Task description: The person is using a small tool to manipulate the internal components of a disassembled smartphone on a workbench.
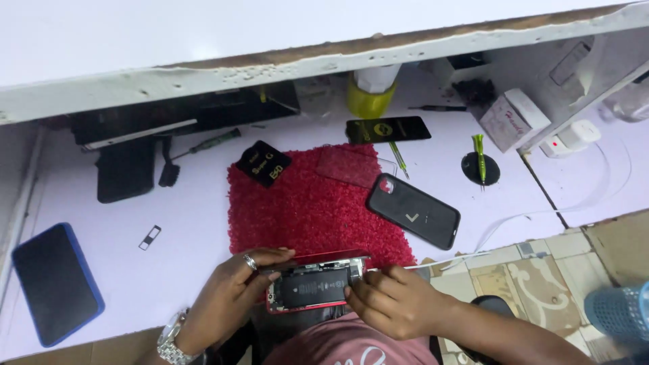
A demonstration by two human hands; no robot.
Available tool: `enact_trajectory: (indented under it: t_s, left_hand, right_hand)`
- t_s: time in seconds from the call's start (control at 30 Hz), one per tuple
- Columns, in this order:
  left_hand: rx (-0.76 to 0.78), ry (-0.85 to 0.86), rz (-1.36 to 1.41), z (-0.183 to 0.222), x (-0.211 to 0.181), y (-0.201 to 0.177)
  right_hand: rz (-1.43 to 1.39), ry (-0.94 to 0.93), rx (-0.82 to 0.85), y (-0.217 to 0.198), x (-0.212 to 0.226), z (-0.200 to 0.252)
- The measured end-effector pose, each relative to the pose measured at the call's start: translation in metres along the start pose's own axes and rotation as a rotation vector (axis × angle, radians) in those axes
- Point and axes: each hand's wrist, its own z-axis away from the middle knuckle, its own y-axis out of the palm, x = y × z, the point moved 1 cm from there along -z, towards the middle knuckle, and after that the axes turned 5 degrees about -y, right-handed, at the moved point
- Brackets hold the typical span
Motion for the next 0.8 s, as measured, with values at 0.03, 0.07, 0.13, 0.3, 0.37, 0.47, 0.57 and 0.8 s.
enact_trajectory:
  t_s: [0.03, 0.07, 0.13, 0.3, 0.37, 0.47, 0.57, 0.8]
  left_hand:
    - [-0.009, 0.002, -0.010, 0.000, -0.001, -0.001]
    - [0.014, -0.028, 0.014, -0.001, -0.001, -0.002]
    - [0.027, -0.067, 0.043, 0.000, 0.001, 0.000]
    - [0.026, 0.118, -0.100, 0.001, -0.001, 0.001]
    - [0.007, 0.148, -0.122, 0.002, 0.003, 0.002]
    - [-0.002, 0.200, -0.167, -0.002, 0.007, -0.001]
    - [0.050, 0.164, -0.202, 0.001, 0.007, -0.002]
    - [0.097, 0.240, -0.241, 0.003, 0.013, 0.000]
  right_hand:
    - [0.003, -0.008, -0.011, 0.000, 0.002, -0.002]
    - [0.012, 0.024, -0.046, 0.001, 0.002, -0.004]
    - [0.010, 0.048, -0.081, 0.002, 0.004, -0.003]
    - [0.057, 0.027, -0.110, 0.006, 0.006, -0.004]
    - [0.060, 0.034, -0.104, 0.005, 0.003, -0.008]
    - [0.091, 0.045, -0.111, 0.009, -0.006, -0.012]
    - [0.114, 0.070, -0.127, 0.011, -0.005, -0.013]
    - [0.159, 0.055, -0.057, 0.013, -0.003, -0.001]
